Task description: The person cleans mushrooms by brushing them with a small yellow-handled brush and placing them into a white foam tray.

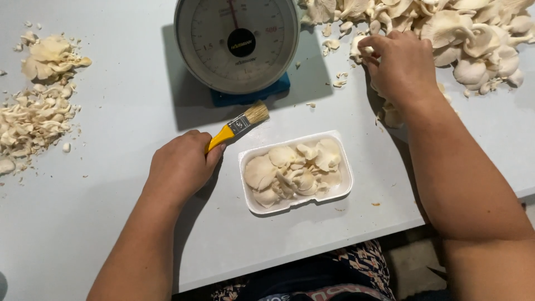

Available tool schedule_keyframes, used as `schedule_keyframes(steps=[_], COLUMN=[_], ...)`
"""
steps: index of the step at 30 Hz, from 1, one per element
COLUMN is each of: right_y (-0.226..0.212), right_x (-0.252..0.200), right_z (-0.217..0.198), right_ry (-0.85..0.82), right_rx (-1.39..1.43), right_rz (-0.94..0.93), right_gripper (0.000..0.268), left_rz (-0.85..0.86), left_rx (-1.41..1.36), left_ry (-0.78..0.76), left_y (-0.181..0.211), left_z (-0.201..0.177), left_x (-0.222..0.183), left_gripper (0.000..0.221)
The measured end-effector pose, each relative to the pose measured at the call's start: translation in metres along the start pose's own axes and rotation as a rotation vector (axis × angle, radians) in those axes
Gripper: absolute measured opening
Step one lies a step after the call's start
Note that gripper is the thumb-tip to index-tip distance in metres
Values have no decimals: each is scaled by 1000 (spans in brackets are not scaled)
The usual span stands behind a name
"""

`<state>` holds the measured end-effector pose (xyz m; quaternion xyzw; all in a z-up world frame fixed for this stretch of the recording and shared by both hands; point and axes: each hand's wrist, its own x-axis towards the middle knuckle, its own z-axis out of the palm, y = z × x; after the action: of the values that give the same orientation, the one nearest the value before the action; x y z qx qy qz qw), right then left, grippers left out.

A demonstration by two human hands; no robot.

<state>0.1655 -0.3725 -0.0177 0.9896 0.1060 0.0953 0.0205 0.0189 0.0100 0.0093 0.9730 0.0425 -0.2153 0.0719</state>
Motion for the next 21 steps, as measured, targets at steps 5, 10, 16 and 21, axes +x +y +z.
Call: schedule_keyframes(steps=[5, 10, 16, 21], right_y=[3, 18, -2, -5], right_x=[0, -8, -20, -22], right_z=[-3, -6, -38, -49], right_ry=[20, 386, -10, 6], right_rx=[-46, 141, 149, 228], right_rz=[-28, -197, -63, -22], right_gripper=[28, 18, 32, 25], left_rz=[0, 12, 35, 30], left_rx=[-10, -30, -18, -36], left_ry=[1, 15, 38, 37], left_y=[0, -2, -6, -5], left_z=[0, 2, 7, 6], left_x=[0, 0, 3, 2], left_gripper=[41, 41, 41, 42])
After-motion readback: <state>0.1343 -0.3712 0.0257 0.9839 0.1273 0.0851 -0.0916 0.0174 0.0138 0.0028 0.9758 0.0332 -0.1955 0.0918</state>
